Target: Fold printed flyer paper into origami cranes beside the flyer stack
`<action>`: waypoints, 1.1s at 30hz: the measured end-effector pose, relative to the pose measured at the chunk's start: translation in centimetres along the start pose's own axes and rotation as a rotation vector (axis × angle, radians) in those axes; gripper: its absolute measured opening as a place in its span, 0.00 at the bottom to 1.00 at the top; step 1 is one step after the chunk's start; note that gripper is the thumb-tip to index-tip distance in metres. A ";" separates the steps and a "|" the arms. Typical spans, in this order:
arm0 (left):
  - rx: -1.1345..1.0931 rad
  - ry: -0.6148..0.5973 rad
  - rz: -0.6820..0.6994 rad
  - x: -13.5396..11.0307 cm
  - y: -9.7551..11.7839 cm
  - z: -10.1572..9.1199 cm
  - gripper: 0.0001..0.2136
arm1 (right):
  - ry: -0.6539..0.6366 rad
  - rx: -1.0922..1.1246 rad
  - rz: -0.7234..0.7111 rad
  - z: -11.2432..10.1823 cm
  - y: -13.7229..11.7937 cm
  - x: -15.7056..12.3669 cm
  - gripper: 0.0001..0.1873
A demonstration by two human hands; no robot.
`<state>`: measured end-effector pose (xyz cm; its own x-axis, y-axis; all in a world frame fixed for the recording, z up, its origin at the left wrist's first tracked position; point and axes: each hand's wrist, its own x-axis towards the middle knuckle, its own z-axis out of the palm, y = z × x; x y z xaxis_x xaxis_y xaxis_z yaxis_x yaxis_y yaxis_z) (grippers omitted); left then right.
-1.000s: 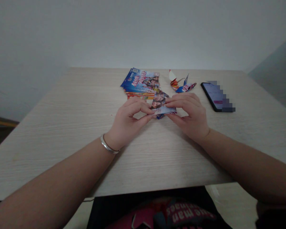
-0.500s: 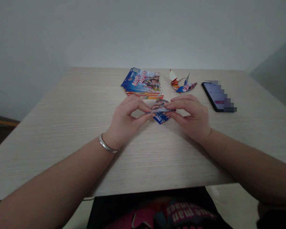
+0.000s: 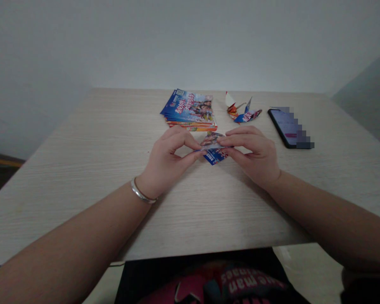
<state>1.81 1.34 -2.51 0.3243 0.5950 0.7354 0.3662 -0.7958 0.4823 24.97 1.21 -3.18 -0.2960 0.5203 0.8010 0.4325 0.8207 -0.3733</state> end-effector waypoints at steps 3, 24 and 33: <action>0.017 -0.014 0.004 0.0 0.1 -0.1 0.06 | 0.011 0.002 0.002 0.1 0.0 0.0 0.14; -0.036 -0.037 -0.007 -0.1 -0.1 -0.2 0.07 | -0.017 0.041 0.115 0.0 -0.3 -0.1 0.11; 0.036 -0.165 -0.002 0.1 -0.5 -0.7 0.05 | -0.004 0.098 0.078 0.2 0.0 -0.2 0.08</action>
<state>1.07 1.72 -2.40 0.4616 0.6093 0.6447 0.3971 -0.7919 0.4640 24.82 1.17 -3.46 -0.2678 0.5843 0.7661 0.3689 0.7967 -0.4787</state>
